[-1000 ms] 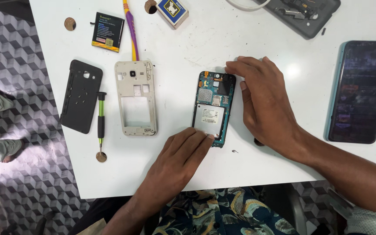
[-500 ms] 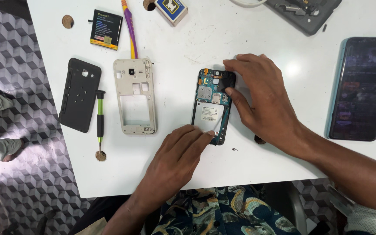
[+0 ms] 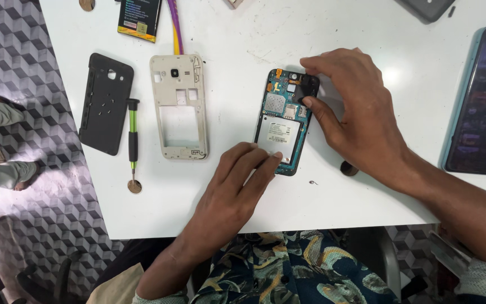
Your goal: The person disassembles a smartphone by removing screws and detaching the motherboard. They then use a brush to clean the motherboard and the phone's internal frame before setting the components aside.
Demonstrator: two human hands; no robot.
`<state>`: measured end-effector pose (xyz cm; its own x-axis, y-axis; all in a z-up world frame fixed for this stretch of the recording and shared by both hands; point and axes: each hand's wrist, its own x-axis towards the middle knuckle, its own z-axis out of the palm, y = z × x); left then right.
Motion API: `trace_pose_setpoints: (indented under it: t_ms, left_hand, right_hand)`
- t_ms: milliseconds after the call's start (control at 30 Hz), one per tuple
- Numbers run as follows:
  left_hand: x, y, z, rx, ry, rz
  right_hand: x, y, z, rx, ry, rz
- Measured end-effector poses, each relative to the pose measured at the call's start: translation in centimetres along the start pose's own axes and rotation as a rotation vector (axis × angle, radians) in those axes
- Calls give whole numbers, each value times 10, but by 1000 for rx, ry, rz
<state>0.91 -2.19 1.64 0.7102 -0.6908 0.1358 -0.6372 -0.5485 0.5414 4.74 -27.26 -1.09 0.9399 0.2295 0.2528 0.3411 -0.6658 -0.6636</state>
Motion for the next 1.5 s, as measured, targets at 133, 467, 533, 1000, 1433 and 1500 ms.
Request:
trace_pose_setpoints:
  t_ms: [133, 467, 533, 1000, 1433, 1500]
  left_hand:
    - [1, 0, 1, -23, -5, -18]
    - [0, -2, 3, -81, 16, -31]
    - [0, -2, 4, -105, 15, -39]
    - [-5, -6, -3, -391, 28, -205]
    - [-7, -7, 0, -366, 2, -232]
    - [-6, -6, 2, -358, 7, -230]
  right_hand:
    - [1, 1, 1, -1, 14, -11]
    - [0, 5, 3, -9, 13, -3]
    - [0, 6, 3, -23, 16, -13]
    - [-1, 7, 4, -36, 12, -21]
    - [-2, 5, 3, -65, 5, -19]
    - [-2, 5, 3, -66, -1, -10]
